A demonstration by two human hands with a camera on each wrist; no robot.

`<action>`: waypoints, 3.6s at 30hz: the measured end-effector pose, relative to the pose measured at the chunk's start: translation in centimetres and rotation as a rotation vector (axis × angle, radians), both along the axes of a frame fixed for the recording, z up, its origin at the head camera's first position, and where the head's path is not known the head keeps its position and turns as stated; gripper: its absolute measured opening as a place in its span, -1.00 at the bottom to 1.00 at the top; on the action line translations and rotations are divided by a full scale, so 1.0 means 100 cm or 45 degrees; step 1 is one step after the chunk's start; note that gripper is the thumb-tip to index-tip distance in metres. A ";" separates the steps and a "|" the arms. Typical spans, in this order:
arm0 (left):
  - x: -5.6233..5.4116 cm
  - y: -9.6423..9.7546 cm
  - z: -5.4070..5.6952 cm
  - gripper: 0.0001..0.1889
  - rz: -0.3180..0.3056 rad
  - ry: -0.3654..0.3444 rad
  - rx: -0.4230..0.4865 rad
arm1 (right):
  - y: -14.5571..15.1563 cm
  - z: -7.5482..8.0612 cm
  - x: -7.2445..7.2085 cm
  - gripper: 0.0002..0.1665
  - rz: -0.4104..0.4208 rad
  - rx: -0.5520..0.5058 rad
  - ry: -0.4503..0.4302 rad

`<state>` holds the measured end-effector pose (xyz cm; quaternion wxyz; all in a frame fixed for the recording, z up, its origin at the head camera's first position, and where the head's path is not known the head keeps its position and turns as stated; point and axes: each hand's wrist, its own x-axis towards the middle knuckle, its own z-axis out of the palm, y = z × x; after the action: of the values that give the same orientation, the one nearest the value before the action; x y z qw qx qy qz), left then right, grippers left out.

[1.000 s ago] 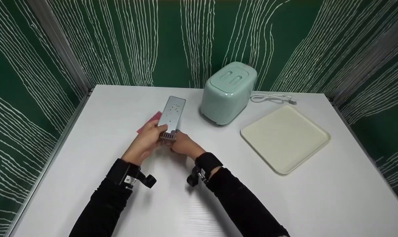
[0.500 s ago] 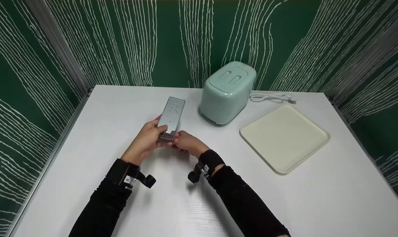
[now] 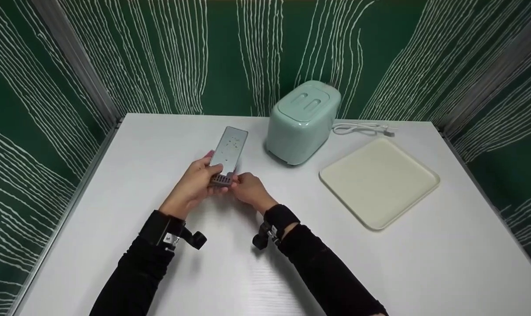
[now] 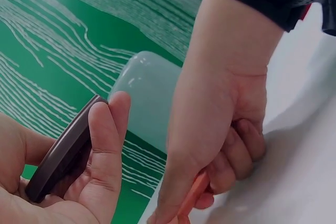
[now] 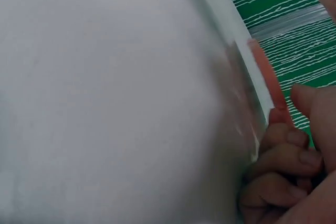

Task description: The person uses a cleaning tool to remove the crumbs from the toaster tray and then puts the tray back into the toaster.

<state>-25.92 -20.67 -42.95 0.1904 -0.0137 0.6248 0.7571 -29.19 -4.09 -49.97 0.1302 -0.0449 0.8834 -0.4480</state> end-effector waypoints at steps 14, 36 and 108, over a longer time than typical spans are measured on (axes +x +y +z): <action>-0.002 0.008 0.013 -0.47 0.006 0.022 -0.037 | 0.028 -0.002 -0.006 -0.48 -0.063 0.106 0.234; -0.002 0.034 0.032 -0.56 -0.085 0.112 -0.071 | 0.119 0.044 0.015 -0.30 -0.075 0.098 0.313; -0.049 0.207 -0.002 -0.25 -0.368 -0.021 -0.236 | 0.382 0.057 0.079 -0.30 -0.553 0.112 0.272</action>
<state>-30.80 0.02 -43.14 0.3003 0.0524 0.6857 0.6609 -21.26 34.14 -44.29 -0.0612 0.1046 0.8998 -0.4192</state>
